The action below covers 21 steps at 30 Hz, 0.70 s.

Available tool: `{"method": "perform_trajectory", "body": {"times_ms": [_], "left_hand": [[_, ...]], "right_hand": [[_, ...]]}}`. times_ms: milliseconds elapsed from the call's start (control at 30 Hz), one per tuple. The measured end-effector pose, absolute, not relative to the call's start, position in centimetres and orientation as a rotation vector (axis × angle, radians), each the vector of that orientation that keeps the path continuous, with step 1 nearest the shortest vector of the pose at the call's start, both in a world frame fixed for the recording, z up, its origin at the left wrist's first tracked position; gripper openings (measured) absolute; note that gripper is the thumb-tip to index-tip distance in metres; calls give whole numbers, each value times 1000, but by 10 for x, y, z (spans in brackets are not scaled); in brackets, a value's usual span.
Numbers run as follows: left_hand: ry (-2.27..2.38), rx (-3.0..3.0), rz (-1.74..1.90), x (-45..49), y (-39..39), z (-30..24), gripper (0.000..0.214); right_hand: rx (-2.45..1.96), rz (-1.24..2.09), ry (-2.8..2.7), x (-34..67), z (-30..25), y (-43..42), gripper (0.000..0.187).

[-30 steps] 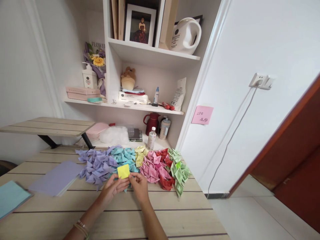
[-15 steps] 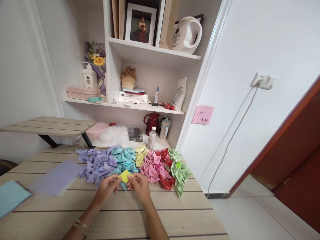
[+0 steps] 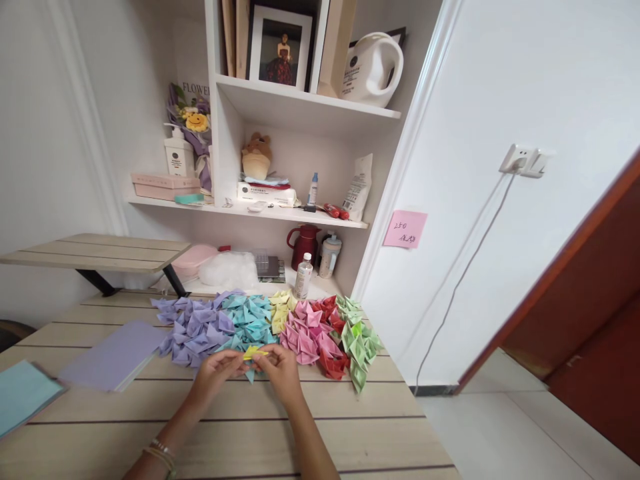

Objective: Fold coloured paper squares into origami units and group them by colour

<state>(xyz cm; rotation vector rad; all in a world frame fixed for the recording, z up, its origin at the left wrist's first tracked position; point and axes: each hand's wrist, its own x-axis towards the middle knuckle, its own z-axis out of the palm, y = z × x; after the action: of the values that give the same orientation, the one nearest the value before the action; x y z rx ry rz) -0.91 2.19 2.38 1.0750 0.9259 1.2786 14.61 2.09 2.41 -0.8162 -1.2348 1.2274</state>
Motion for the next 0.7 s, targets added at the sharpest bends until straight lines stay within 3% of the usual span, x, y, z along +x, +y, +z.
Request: {"method": "perform_trajectory", "body": {"times_ms": [133, 267, 400, 700], "left_hand": [[919, 1085, 1300, -11, 23, 25, 27], [905, 1102, 1320, -12, 21, 27, 28], [929, 1175, 1261, -12, 20, 26, 37], [1030, 1291, 1168, -11, 20, 23, 31]], "right_hand": [[-762, 1251, -1235, 146, 24, 20, 37], [-794, 1191, -1276, 145, 24, 21, 30], [-859, 1123, -1241, 142, 20, 22, 36], [-968, 1130, -1390, 145, 19, 21, 33]]}}
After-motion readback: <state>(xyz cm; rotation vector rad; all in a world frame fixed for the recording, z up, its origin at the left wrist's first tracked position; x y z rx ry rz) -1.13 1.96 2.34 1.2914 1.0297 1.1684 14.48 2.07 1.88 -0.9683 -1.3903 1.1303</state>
